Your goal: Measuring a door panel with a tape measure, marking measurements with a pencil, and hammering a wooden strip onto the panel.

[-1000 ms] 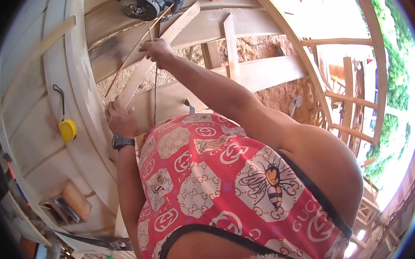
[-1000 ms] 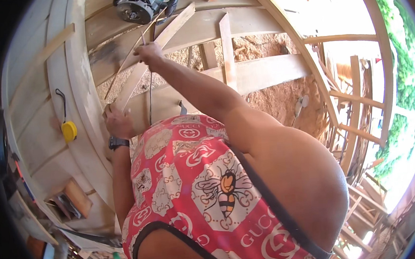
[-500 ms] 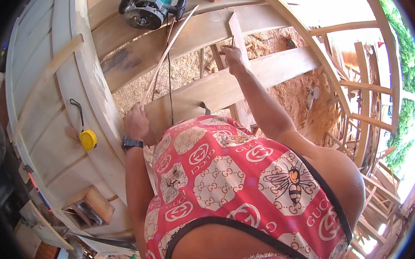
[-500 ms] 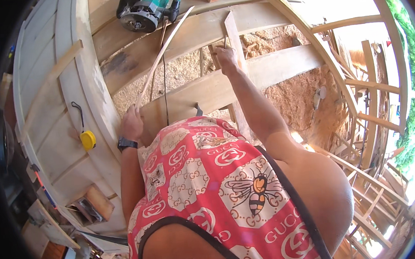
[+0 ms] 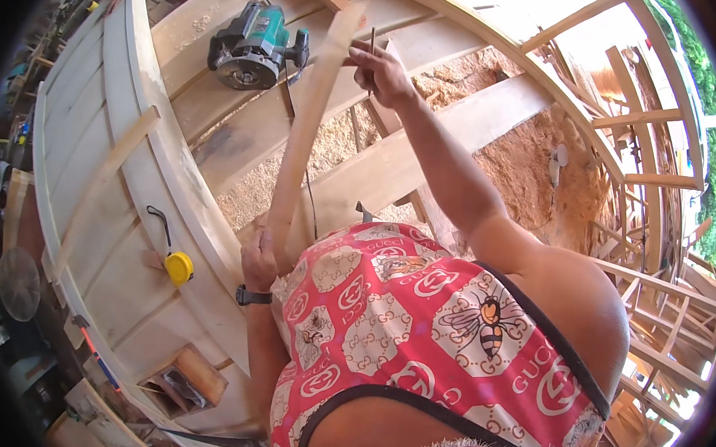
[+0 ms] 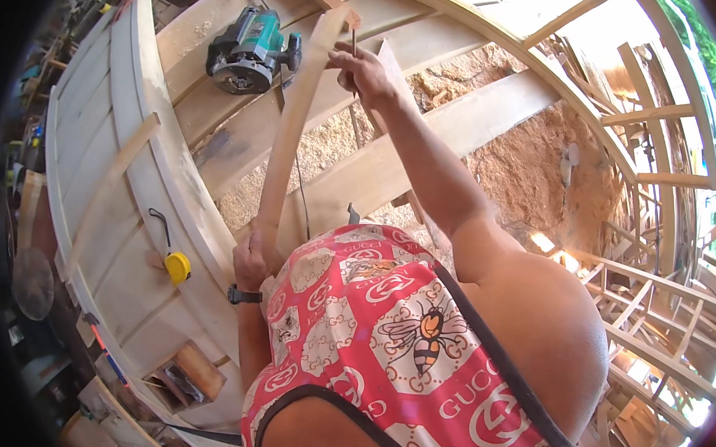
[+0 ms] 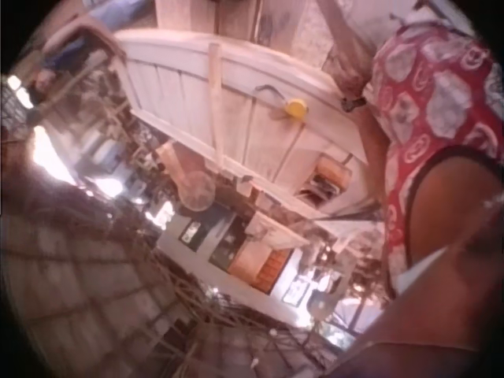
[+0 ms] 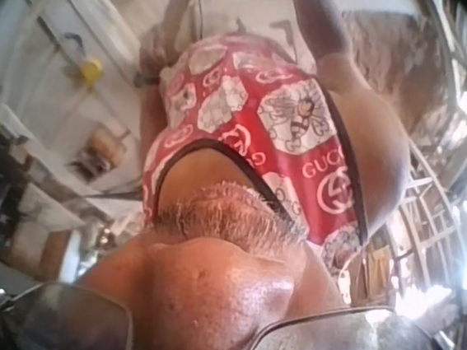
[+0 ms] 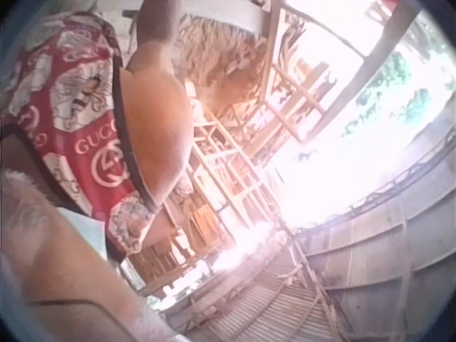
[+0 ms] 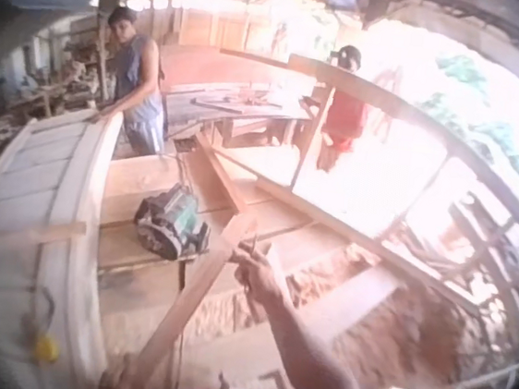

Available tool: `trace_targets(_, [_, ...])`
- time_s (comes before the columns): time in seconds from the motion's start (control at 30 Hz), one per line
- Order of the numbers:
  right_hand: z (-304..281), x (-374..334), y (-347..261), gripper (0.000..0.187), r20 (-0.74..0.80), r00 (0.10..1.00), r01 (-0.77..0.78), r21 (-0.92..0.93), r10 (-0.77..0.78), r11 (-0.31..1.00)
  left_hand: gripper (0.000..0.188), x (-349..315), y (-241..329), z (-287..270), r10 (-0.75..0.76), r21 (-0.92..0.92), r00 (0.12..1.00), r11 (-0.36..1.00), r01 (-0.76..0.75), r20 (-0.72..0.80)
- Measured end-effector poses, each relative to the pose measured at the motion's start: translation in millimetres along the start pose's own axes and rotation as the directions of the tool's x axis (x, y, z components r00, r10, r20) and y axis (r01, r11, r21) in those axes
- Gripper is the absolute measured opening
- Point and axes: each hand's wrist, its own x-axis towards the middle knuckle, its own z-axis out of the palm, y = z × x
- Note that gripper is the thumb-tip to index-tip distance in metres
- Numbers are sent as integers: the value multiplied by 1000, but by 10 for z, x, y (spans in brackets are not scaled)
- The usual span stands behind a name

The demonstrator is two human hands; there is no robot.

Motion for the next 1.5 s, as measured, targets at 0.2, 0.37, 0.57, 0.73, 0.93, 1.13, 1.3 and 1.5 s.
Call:
trace_targets(0.2, [449, 153, -302, 27, -74, 997, -22, -406, -9, 914, 30, 103, 101, 114, 55, -204, 998, 978, -48, 26])
trace_targets(0.37, [1111, -164, -396, 32, -4, 993, 98, -521, -117, 848, 28, 443, 299, 159, -63, -303, 995, 949, 85, 82])
trace_targets(0.57, [1293, -830, -430, 35, -3, 939, 295, -505, -344, 811, 38, 828, 605, -103, 29, -560, 942, 810, 174, 334])
trace_targets(0.73, [910, -1706, -569, 29, 73, 953, 285, -540, -293, 792, 35, 808, 816, 14, 98, -442, 771, 861, 252, 629])
trace_targets(0.93, [1004, -2369, -540, 25, -83, 941, 185, -686, -328, 704, 37, 763, 1332, 471, 303, -517, 577, 819, 249, 758])
trace_targets(1.13, [853, -2742, -695, 25, -221, 942, -9, -771, -254, 637, 41, 645, 1551, 734, 326, -505, 487, 810, 298, 810])
trace_targets(1.3, [753, -2837, -660, 24, -286, 940, -128, -801, -186, 585, 38, 524, 1704, 874, 309, -481, 524, 846, 231, 794])
trace_targets(1.5, [300, -3034, -562, 19, -308, 885, 34, -705, -349, 709, 44, 393, 1942, 1203, 123, -341, 609, 904, 256, 783])
